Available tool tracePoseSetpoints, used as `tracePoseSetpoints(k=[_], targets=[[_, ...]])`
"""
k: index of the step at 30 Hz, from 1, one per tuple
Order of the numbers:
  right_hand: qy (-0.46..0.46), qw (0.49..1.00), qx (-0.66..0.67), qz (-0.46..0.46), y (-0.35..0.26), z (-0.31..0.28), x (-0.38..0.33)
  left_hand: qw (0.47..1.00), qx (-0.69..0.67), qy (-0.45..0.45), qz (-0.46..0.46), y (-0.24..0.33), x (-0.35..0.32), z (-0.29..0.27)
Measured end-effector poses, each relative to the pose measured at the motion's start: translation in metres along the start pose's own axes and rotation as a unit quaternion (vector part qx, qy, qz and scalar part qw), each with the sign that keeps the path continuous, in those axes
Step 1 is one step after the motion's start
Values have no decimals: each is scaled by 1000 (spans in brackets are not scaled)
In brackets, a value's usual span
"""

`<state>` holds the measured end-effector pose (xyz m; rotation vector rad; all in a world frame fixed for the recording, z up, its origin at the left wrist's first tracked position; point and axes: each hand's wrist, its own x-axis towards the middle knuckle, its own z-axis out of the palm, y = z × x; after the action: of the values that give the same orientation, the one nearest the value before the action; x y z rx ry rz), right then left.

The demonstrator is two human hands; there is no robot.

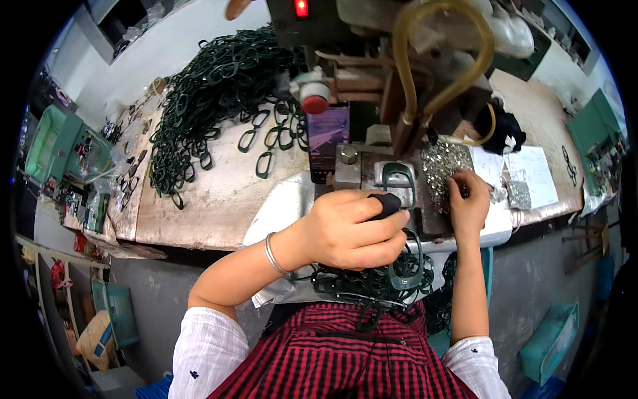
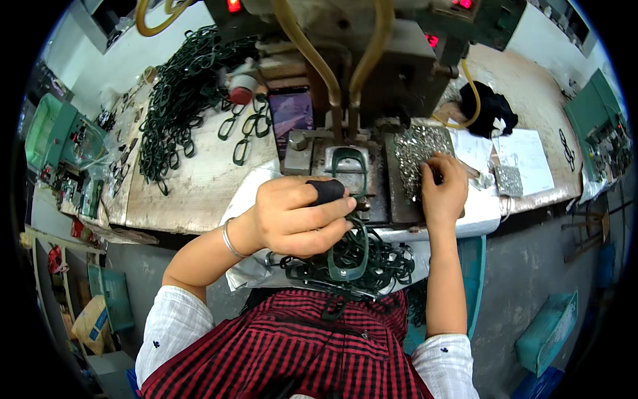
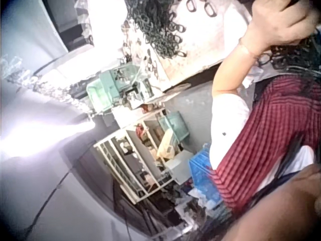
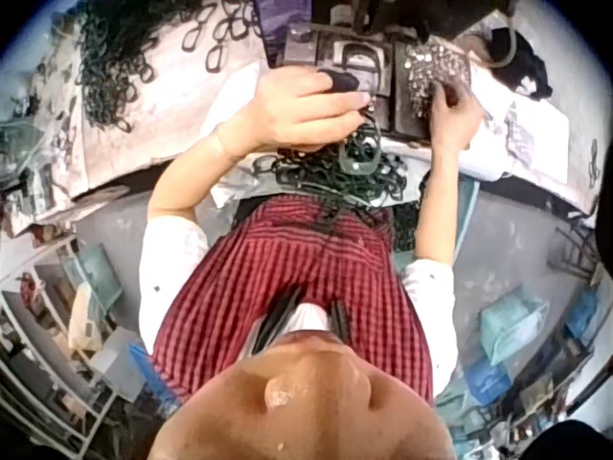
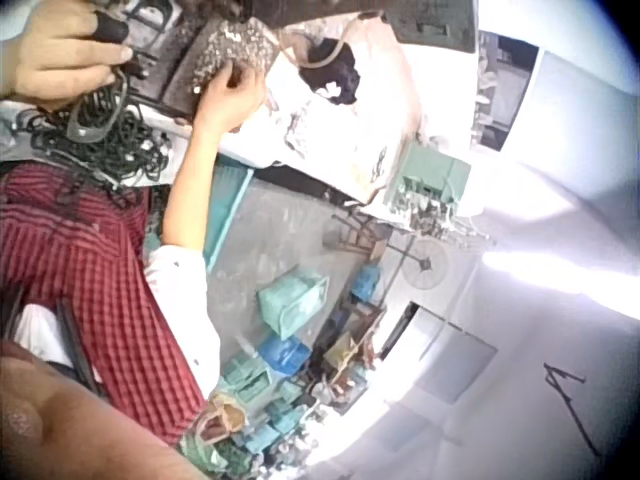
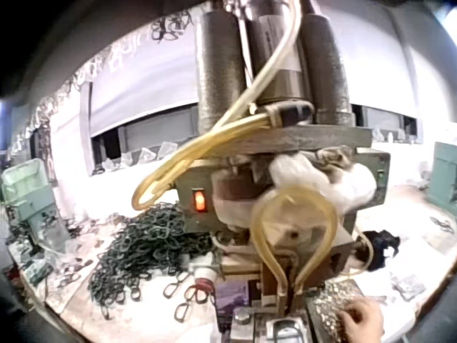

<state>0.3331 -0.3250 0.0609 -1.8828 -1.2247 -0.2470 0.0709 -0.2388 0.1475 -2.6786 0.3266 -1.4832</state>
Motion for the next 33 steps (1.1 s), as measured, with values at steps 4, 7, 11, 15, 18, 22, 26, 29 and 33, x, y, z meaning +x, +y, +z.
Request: tracePoseSetpoints(k=[4, 7, 11, 15, 18, 22, 26, 29, 33], targets=[[33, 999, -11, -25, -6, 0, 1, 1000, -8, -14, 3, -2, -3, -5], [41, 998, 26, 29, -3, 8, 2, 1000, -7, 3, -25, 6, -6, -3], [2, 983, 145, 109, -4, 8, -6, 981, -57, 20, -182, 42, -24, -7], [-5, 956, 248, 156, -15, -5, -11, 884, 260, 33, -388, 39, -71, -48], [-35, 957, 246, 149, -26, -9, -3, 889, 244, 40, -385, -32, -77, -78], [-36, 963, 226, 145, -40, -7, 4, 866, 296, -224, -335, -91, -158, -69], [-14, 964, 204, 172, -15, -11, -12, 849, 247, -265, -384, -114, -215, -65], [22, 958, 226, 178, -13, -30, -28, 881, 246, -183, -359, -111, -202, -61], [-26, 960, 252, 122, -61, -43, -13, 875, 221, 28, -429, -95, -176, -51]])
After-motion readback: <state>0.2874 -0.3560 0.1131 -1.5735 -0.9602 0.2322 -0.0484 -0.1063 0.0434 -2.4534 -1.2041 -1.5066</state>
